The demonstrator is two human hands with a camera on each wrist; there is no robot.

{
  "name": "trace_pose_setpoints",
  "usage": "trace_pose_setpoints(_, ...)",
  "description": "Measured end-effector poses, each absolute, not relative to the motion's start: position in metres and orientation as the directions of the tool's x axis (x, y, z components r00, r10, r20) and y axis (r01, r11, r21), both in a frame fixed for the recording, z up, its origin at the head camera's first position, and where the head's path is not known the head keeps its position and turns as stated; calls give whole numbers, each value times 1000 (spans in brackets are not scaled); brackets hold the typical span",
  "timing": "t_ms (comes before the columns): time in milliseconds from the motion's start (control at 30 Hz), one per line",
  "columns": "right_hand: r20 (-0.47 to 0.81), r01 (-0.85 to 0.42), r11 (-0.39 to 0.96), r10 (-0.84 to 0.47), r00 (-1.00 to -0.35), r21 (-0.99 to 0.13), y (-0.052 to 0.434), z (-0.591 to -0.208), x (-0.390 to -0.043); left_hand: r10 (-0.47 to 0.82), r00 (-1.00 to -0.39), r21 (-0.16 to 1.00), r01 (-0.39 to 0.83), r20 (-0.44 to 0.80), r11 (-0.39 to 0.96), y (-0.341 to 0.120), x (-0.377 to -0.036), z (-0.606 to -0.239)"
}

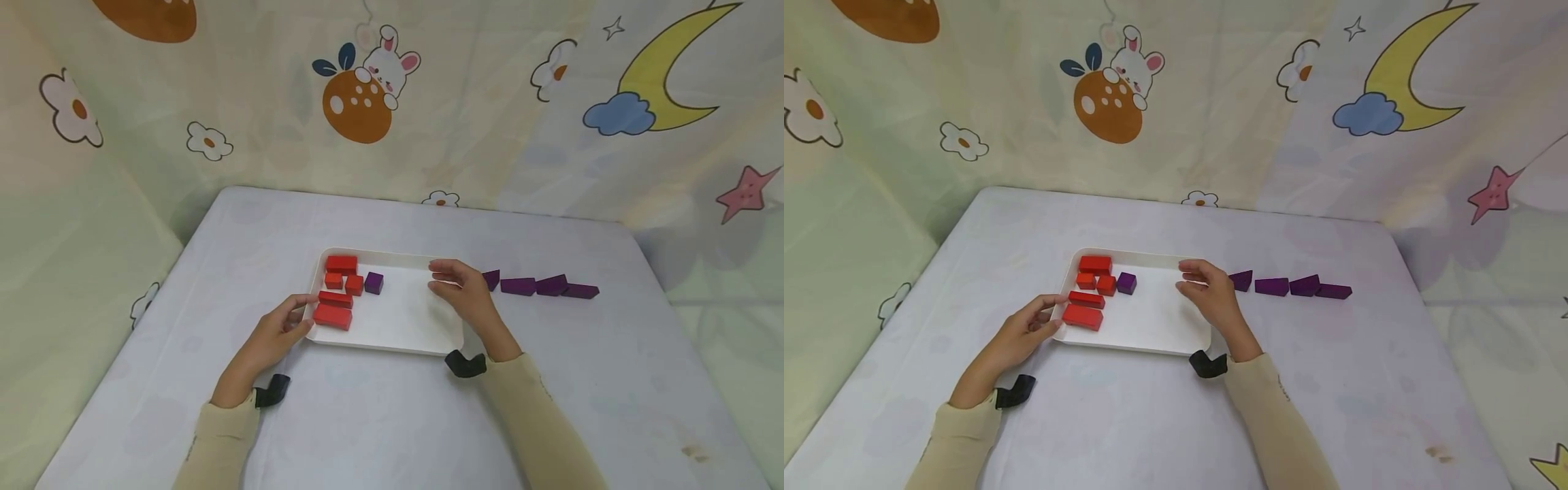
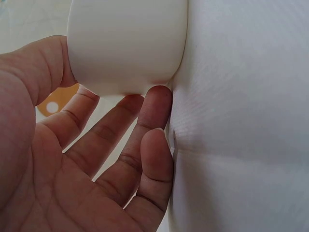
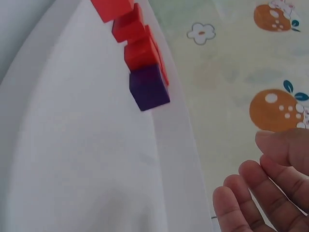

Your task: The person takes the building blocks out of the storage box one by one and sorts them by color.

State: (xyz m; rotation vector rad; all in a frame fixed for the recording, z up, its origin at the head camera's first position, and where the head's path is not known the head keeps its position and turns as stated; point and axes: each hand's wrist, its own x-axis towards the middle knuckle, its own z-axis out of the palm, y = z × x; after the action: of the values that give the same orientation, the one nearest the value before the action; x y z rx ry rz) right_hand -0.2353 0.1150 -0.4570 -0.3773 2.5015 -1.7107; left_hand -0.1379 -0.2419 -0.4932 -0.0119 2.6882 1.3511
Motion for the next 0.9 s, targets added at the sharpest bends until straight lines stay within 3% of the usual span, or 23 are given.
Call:
trace_pose_setpoints(167, 62, -196, 339, -367, -928, -920, 90, -453, -246, 56, -993, 801, -54, -108, 596, -242, -138, -493)
trace_pose_setpoints(400, -58, -134, 359, -476, -878, -924, 67, -459, -267, 60, -992, 805, -50, -106, 592, -243, -138, -494)
trace_pose_setpoints(667, -174, -69, 426, -506, -845, -902, 43, -470, -281, 54, -992, 806, -62, -115, 589, -242, -138, -495)
trace_pose_setpoints(900, -183, -84, 493, -468, -865, -866, 31, -475, -283, 49, -993, 809, -58, -107, 586, -241, -137, -493)
